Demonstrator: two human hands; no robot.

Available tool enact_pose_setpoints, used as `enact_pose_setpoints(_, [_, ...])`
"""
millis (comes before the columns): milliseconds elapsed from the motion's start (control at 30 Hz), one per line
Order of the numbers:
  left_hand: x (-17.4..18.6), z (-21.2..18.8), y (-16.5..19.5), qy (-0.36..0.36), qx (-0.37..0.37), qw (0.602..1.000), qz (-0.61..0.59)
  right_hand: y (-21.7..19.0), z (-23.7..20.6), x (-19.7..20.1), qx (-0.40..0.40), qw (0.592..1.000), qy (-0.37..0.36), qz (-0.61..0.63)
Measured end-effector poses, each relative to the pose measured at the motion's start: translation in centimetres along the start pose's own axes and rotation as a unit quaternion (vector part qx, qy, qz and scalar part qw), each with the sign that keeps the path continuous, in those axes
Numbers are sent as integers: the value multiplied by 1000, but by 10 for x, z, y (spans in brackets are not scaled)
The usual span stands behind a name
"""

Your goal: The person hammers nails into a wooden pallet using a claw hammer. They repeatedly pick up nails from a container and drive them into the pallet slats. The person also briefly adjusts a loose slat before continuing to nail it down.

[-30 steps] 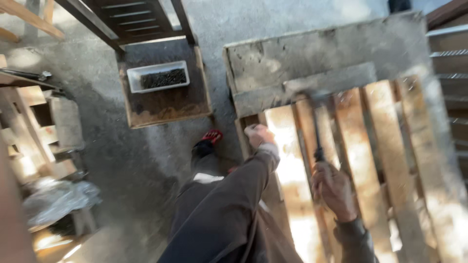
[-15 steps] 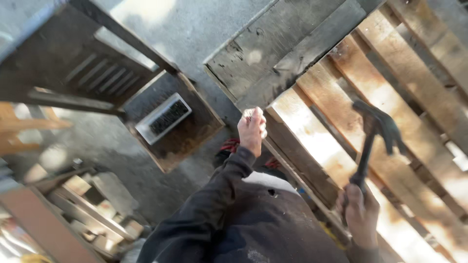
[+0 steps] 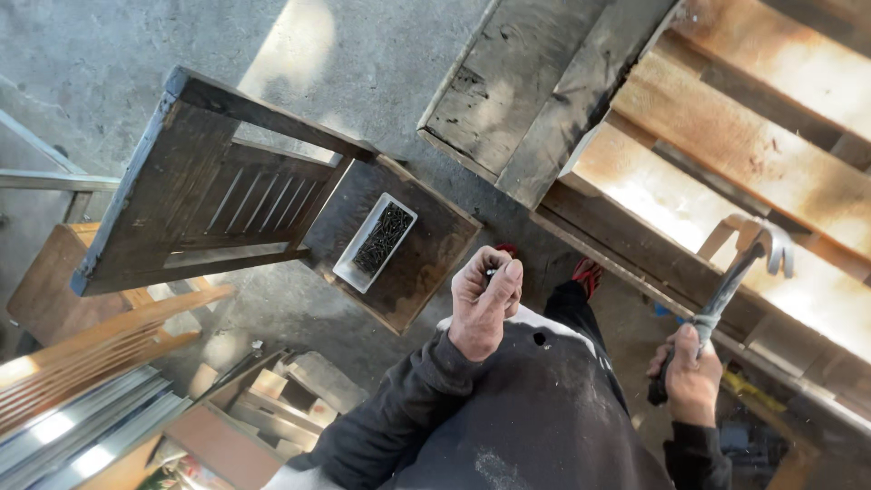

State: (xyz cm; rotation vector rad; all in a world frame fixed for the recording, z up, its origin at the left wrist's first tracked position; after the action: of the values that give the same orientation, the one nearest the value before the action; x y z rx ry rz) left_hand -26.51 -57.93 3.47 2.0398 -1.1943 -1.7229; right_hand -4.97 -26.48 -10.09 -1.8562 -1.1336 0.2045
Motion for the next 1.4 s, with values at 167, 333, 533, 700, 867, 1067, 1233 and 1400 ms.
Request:
enact_pose_setpoints(167, [-5,6,-8,-51,23,998,-24,-7,-13,-15,-14,1000,2,14])
enact_pose_setpoints(333, [-40,43,-118,0,231,969,-86,-39,-34,-26,-39,974,-75,208])
enact_pose_setpoints(533, [-139,56,-268,-109,367,922,-60,-36,-64,79,-128,975,44,178])
enact_pose_setpoints(700, [-189,68,-345,-129,362,919,-92,-59,-58,197,145,971,113,150])
enact_pose_setpoints(867, [-225,72,-401,-132,334,929,-96,-33,14,279,86,974,147,150])
enact_pose_setpoints(1067, [-258,78,-415,-49,331,937,-104,-26,68,320,-64,995,29,65])
enact_pose_setpoints(1233, [-307,112,-422,-89,292,940,-150,-75,122,330,34,987,7,155])
enact_pose_setpoints(1400, [-347,157,-434,-116,285,939,-155,-103,190,327,-13,997,-7,74])
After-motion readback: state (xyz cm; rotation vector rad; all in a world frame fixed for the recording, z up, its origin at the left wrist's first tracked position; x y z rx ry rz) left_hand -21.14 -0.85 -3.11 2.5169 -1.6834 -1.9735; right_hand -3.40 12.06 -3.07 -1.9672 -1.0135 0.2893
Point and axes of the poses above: each hand's wrist, its own z-axis towards the middle knuckle, its own x-axis out of the back of the hand, y = z × x, the point moved 10 cm from there along z, towards the middle knuckle, and after that the axes turned 7 degrees about -z, right-handed, at the moved point
